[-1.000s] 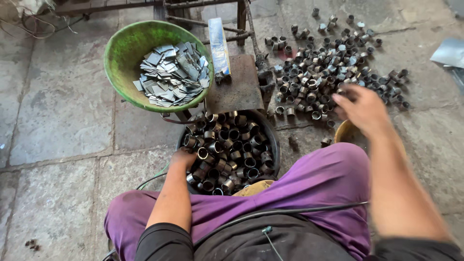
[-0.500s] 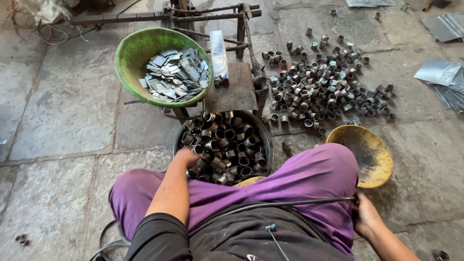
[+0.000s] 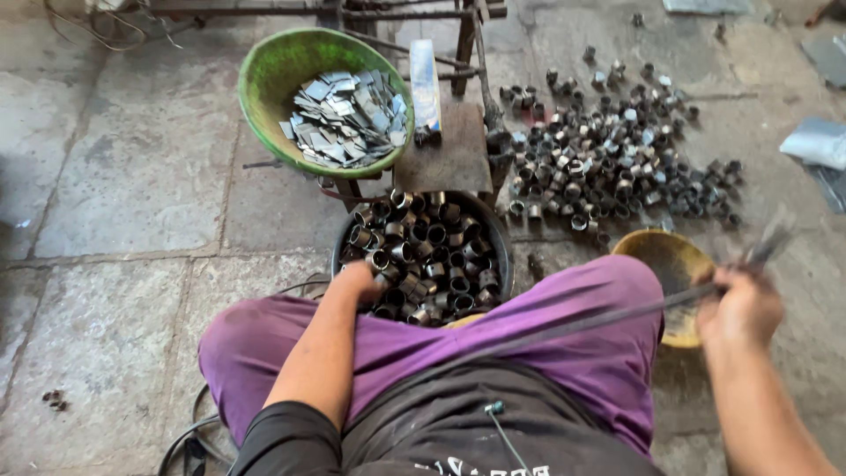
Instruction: The person sits on the floor and uses a handheld welding torch to weld small square metal plates onto cylindrical metal tubes. They pick up a tube and a plate, position them on a metal block, weld them together, and then place the finished piece into a pile.
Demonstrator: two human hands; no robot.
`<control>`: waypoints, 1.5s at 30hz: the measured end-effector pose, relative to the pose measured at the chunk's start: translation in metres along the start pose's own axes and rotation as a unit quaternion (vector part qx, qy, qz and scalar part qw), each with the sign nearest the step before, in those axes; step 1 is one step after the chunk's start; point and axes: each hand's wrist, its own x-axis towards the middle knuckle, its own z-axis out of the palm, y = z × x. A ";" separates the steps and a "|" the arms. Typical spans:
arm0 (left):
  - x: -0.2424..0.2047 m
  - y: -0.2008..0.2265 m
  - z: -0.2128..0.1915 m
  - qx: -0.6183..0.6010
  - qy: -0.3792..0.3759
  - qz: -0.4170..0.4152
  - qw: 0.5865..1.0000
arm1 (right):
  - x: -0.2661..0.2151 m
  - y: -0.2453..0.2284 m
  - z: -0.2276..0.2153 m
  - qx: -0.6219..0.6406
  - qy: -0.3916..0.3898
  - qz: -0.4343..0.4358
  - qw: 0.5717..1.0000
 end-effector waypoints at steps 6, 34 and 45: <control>0.011 0.004 -0.025 -0.096 0.137 0.015 0.986 | 0.013 -0.079 0.129 0.218 0.052 0.085 0.971; 0.025 0.133 -0.083 -0.298 0.183 0.173 0.921 | 0.033 0.103 0.279 0.013 -0.269 0.250 0.930; 0.087 0.183 -0.104 -0.489 -0.030 0.215 0.845 | 0.068 0.087 0.265 -0.086 -0.325 0.197 0.921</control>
